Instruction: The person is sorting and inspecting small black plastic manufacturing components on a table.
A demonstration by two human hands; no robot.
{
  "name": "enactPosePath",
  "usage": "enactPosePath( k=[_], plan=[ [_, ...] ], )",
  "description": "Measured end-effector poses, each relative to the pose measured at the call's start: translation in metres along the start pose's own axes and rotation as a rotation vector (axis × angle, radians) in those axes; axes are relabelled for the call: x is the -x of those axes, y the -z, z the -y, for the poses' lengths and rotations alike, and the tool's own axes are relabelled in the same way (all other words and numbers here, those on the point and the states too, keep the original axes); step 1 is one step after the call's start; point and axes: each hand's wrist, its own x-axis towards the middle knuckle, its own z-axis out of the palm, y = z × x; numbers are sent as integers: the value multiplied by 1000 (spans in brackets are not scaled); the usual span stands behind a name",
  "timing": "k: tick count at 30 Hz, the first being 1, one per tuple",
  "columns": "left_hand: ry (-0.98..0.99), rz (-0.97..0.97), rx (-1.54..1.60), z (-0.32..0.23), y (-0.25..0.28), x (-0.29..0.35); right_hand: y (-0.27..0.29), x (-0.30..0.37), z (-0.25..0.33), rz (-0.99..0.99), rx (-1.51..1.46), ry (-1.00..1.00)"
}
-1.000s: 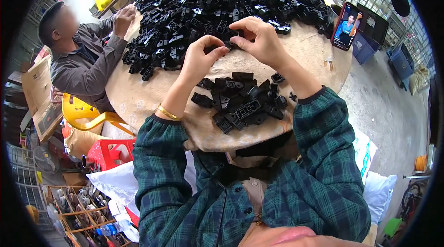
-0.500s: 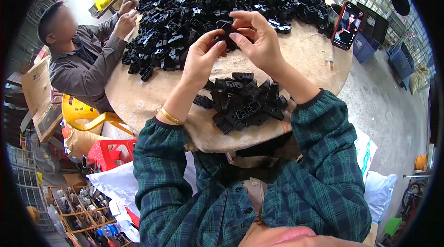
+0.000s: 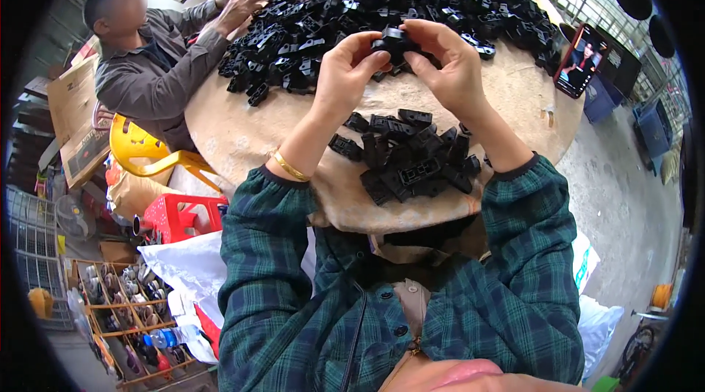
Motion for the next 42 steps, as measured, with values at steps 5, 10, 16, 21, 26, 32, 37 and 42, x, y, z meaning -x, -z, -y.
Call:
enactPosePath(
  k=[5,10,16,21,26,32,37,42],
  plan=[
    [4,-22,6,-1,2,1,-1,-2,0,29,7,-38],
    [-2,-5,33,-3,-3,1,4,-2,2,52,-13,-44],
    [175,12,483,6,-3,3,-7,-2,6,-25,399,327],
    [288,14,550,10,1,4,-7,1,6,47,463,346],
    [224,48,555,1,-2,6,-4,-1,4,43,441,423],
    [-60,78,-73,-14,9,1,13,-15,-8,-107,156,202],
    [-211,474,-596,-27,-8,15,62,-23,-45,-229,419,-50],
    [-100,674,-455,-15,-9,22,39,-17,-44,121,873,273]
  ],
)
